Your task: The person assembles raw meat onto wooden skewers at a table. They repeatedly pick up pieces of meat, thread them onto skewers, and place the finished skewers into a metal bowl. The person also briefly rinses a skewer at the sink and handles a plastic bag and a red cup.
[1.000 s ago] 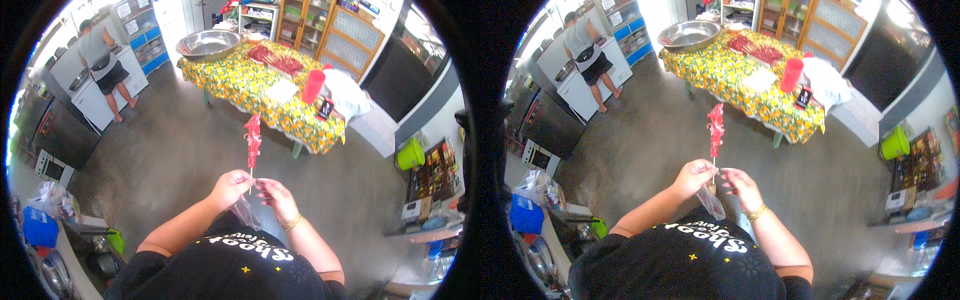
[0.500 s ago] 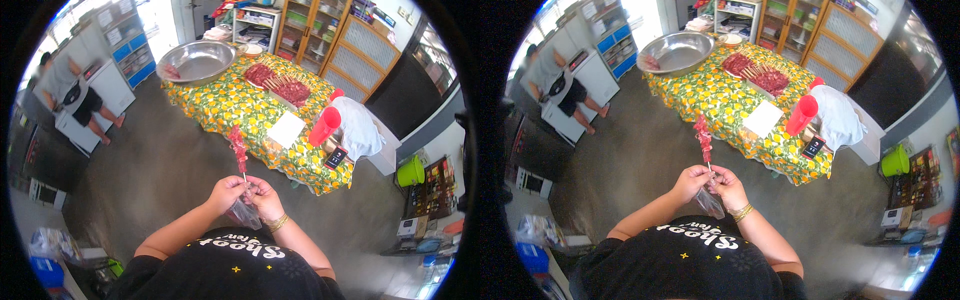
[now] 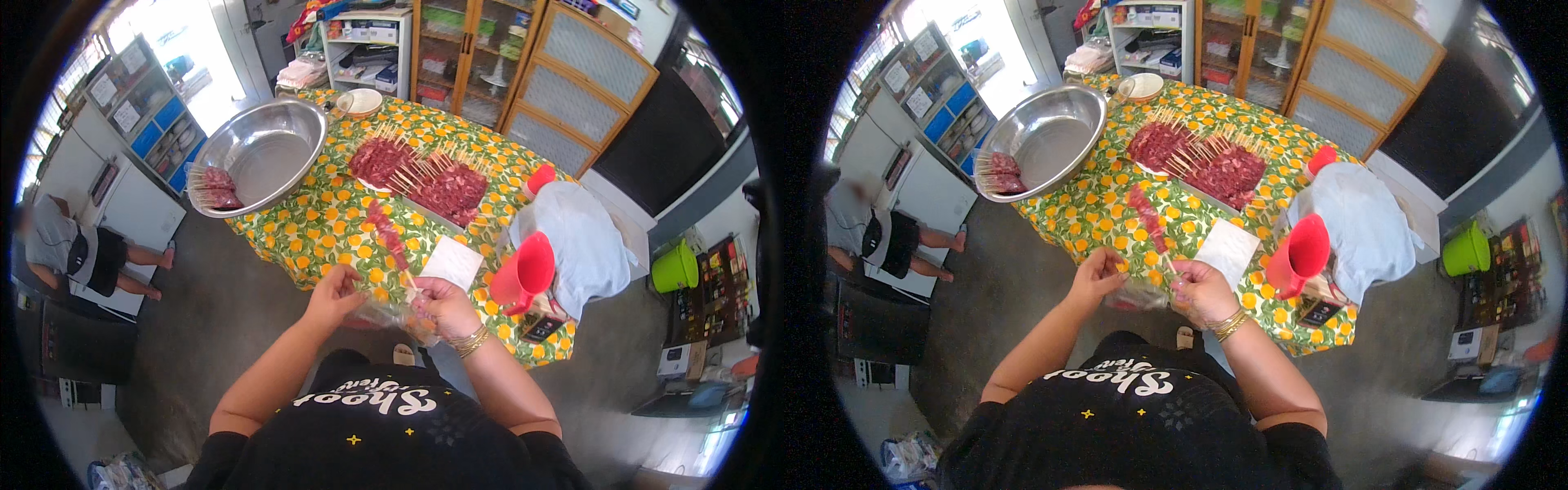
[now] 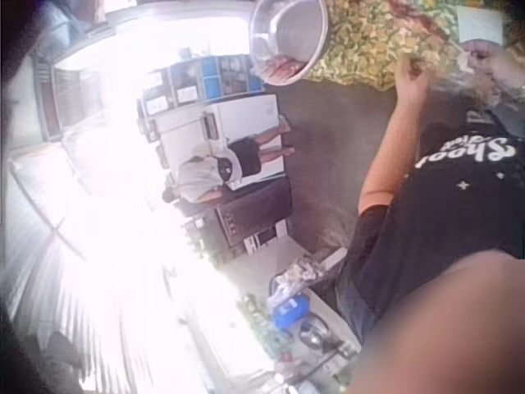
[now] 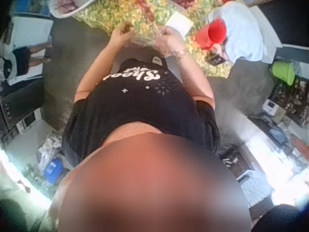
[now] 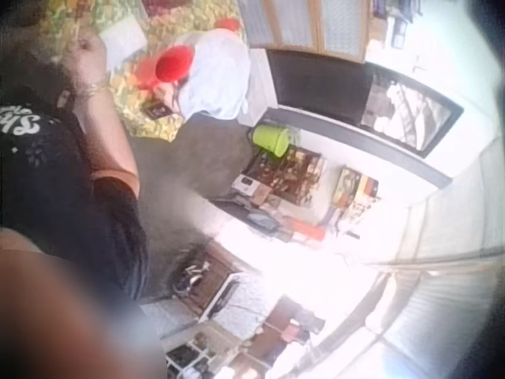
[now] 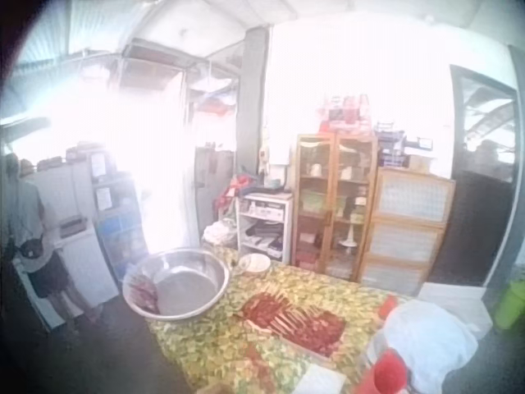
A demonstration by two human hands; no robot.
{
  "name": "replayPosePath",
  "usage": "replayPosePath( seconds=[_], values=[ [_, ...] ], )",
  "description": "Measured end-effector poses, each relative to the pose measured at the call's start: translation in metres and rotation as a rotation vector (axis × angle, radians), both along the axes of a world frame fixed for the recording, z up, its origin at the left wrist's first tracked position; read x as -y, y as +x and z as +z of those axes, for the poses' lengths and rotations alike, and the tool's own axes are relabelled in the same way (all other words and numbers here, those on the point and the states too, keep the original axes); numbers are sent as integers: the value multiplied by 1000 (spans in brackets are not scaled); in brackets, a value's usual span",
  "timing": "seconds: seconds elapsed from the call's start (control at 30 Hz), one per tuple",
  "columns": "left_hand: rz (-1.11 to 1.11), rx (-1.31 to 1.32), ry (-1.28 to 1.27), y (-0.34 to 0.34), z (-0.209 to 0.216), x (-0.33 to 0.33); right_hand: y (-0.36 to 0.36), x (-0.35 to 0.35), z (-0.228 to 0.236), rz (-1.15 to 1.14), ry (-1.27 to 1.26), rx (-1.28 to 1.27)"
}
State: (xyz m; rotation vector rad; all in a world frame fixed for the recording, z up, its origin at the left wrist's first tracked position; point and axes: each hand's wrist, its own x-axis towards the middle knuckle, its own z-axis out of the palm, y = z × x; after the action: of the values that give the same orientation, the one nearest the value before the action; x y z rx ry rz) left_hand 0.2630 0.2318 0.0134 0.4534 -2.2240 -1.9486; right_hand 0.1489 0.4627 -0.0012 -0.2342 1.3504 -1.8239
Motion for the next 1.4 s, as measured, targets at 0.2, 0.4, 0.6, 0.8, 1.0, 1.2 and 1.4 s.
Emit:
replayPosePath(
  seconds=[0.2, 0.4, 0.6, 0.8, 1.0, 1.2, 1.4],
  values=[
    [-21, -66, -372, -111, -39, 82, -63, 32, -5, -136, 30, 29],
    [-138, -311, -867, -191, -106, 149, -77, 54, -22, -203, 107, 223],
    [-390, -253, -1057, -187, -155, 178, -69, 68, -51, -155, 205, 406],
    [-428, -133, -1084, -174, -162, 172, -73, 63, -87, 7, 378, 486],
    [-359, -103, -1144, -181, -178, 164, -98, 65, -117, 128, 473, 547],
    [-324, -164, -1164, -203, -188, 180, -126, 82, -126, 203, 425, 548],
    [-230, -51, -1287, -208, -163, 182, -146, 102, -113, 225, 335, 476]
  ],
)
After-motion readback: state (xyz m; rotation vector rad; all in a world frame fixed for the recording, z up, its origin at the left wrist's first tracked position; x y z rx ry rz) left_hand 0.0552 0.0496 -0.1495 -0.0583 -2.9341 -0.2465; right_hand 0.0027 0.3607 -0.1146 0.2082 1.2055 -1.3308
